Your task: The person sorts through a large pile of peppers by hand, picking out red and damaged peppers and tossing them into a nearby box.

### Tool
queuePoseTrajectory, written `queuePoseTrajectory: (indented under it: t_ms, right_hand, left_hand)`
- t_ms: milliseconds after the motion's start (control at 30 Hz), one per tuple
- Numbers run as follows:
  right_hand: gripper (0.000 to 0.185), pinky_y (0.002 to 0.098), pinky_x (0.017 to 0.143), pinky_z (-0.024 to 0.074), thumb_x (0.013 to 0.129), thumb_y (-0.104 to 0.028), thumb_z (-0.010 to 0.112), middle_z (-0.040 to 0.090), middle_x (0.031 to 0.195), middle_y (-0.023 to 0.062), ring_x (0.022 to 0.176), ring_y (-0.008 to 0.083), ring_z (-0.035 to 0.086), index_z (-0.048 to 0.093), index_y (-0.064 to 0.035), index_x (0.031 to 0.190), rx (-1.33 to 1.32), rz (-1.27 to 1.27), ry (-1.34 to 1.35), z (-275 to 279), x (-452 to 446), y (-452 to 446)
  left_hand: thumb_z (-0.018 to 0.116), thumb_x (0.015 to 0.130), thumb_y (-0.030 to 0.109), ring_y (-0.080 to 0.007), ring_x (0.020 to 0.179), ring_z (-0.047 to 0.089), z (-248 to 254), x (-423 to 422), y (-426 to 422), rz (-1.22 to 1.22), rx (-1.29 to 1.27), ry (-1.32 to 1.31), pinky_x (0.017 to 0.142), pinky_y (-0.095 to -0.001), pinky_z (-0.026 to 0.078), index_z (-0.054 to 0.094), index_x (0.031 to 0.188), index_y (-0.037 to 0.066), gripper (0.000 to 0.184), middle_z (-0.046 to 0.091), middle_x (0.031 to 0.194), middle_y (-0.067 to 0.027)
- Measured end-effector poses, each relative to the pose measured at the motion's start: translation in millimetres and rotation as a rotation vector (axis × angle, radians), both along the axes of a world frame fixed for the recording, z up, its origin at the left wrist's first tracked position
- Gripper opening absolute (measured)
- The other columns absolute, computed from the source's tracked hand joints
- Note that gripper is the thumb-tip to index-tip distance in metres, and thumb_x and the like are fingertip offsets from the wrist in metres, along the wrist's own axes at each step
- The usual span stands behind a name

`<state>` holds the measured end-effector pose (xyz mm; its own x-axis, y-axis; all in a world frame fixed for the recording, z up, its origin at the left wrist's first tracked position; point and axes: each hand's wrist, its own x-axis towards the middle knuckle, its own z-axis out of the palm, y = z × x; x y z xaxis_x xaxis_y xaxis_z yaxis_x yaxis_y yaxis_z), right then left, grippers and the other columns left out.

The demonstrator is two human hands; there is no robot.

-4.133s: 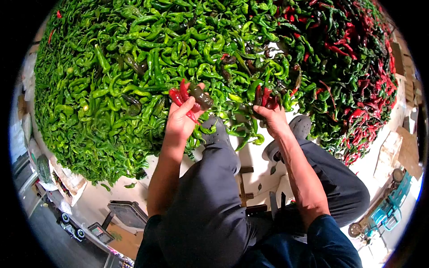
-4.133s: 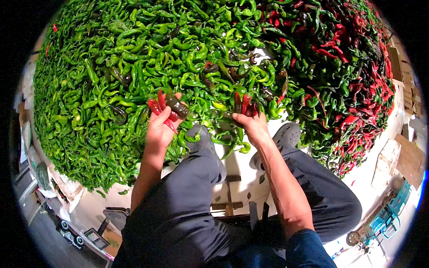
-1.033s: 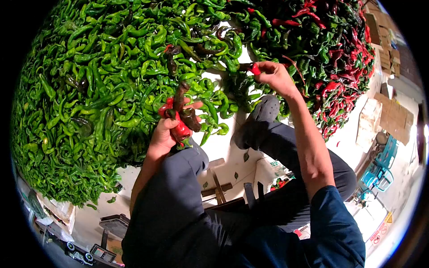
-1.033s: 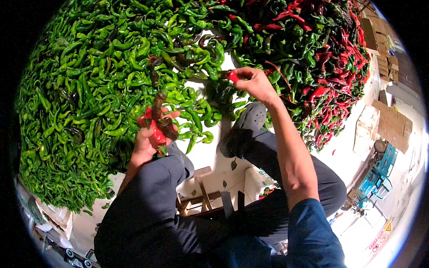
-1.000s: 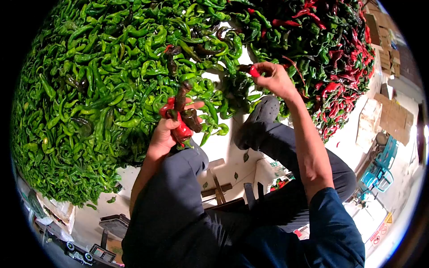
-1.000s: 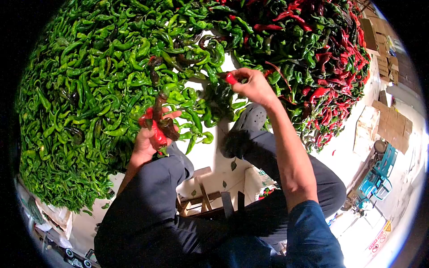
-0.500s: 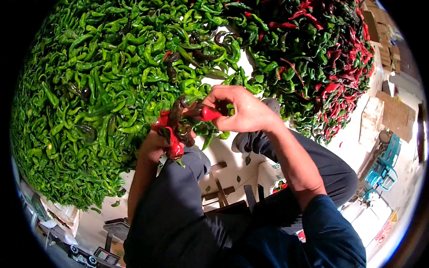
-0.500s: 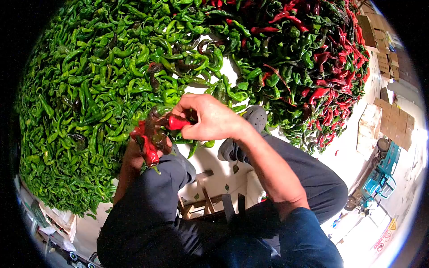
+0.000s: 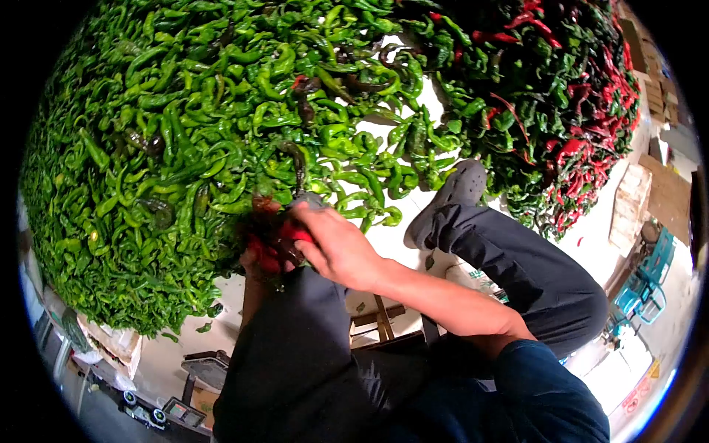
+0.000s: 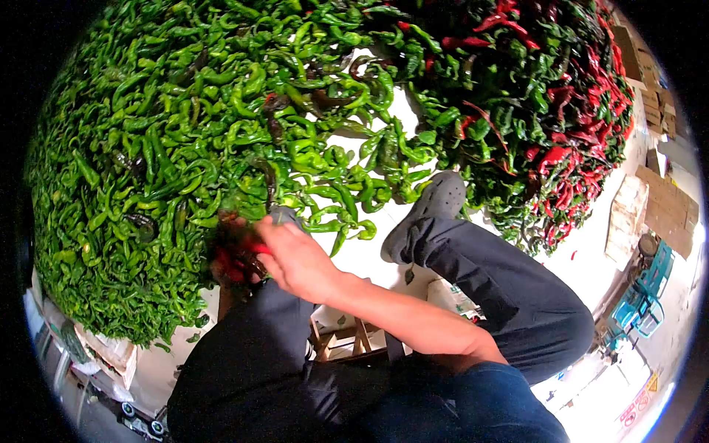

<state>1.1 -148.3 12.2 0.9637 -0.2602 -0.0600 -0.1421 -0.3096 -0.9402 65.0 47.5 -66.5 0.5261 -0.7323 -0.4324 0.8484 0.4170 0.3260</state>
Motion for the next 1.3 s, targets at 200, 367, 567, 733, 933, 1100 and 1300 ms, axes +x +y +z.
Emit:
queuePoseTrajectory:
  t_ms: [200, 367, 567, 733, 933, 1100, 1300]
  right_hand:
    - [0.015, 0.0435, 0.082, 0.0526, 0.089, -0.005, 0.067, 0.065, 0.104, 0.0201, 0.095, 0.0386, 0.066, 0.059, 0.0026, 0.099, 0.045, -0.081, 0.047, -16.9, -5.1, 22.0]
    - [0.012, 0.0427, 0.058, 0.0538, 0.09, -0.012, 0.066, 0.064, 0.067, 0.0157, 0.06, 0.0364, 0.065, 0.06, -0.0022, 0.088, -0.124, -0.025, 0.094, -22.3, 10.4, 23.2]
    - [0.032, 0.051, 0.064, 0.0517, 0.088, -0.032, 0.067, 0.066, 0.075, 0.0219, 0.071, 0.0411, 0.066, 0.062, -0.0018, 0.095, -0.414, -0.084, 0.512, -94.2, 67.6, -15.1]
    - [0.029, 0.0492, 0.071, 0.0528, 0.081, -0.025, 0.07, 0.06, 0.093, 0.0213, 0.081, 0.0427, 0.063, 0.061, -0.002, 0.096, -0.349, -0.167, 0.319, -73.3, 72.5, 1.1]
    - [0.033, 0.0434, 0.081, 0.0529, 0.082, -0.004, 0.066, 0.065, 0.098, 0.0188, 0.094, 0.039, 0.065, 0.063, -0.0046, 0.116, 0.086, 0.347, 0.168, -35.8, 43.2, -5.5]
    - [0.023, 0.0411, 0.082, 0.0541, 0.088, -0.01, 0.065, 0.069, 0.1, 0.0166, 0.092, 0.0355, 0.067, 0.069, -0.0076, 0.111, 0.201, 0.463, 0.352, -30.2, 27.6, -57.1]
    - [0.022, 0.0456, 0.073, 0.0567, 0.084, -0.014, 0.06, 0.069, 0.097, 0.0208, 0.085, 0.0374, 0.07, 0.063, -0.0052, 0.104, -0.656, 0.012, 0.591, -123.0, -8.4, -132.3]
  left_hand:
    - [0.081, 0.071, 0.047, -0.0281, 0.097, 0.064, 10.6, -16.1, -3.6, 0.053, -0.311, 0.237, 0.057, -0.0324, 0.058, 0.026, 0.153, 0.008, 0.106, 0.043, 0.145, -0.0202]
    - [0.082, 0.073, 0.04, -0.0292, 0.09, 0.066, -4.6, -12.0, 31.4, -0.016, -0.023, 0.206, 0.055, -0.0326, 0.059, 0.029, 0.15, 0.004, 0.1, 0.049, 0.136, -0.017]
    - [0.082, 0.075, 0.036, -0.032, 0.084, 0.066, -1.3, 3.6, 18.4, 0.058, -0.072, 0.125, 0.052, -0.0336, 0.06, 0.029, 0.148, 0.003, 0.096, 0.05, 0.125, -0.0194]
    - [0.086, 0.076, 0.026, -0.0379, 0.086, 0.067, 4.6, 15.9, 13.0, -0.056, -0.316, 0.231, 0.057, -0.0406, 0.063, 0.024, 0.15, 0.004, 0.099, 0.049, 0.127, -0.0238]
    - [0.09, 0.07, 0.029, -0.039, 0.076, 0.069, 10.3, 13.7, 4.6, -0.097, -0.35, 0.181, 0.057, -0.044, 0.062, 0.02, 0.153, 0.008, 0.111, 0.053, 0.123, -0.026]
    - [0.092, 0.063, 0.037, -0.0341, 0.073, 0.069, 1.5, 21.5, 10.6, -0.224, -0.259, 0.23, 0.054, -0.0399, 0.061, 0.031, 0.146, -0.001, 0.11, 0.055, 0.118, -0.0275]
    - [0.089, 0.066, 0.04, -0.0293, 0.067, 0.068, -7.1, 38.7, -3.4, -0.299, -0.261, 0.179, 0.056, -0.0351, 0.06, 0.04, 0.138, -0.004, 0.097, 0.064, 0.097, -0.0239]
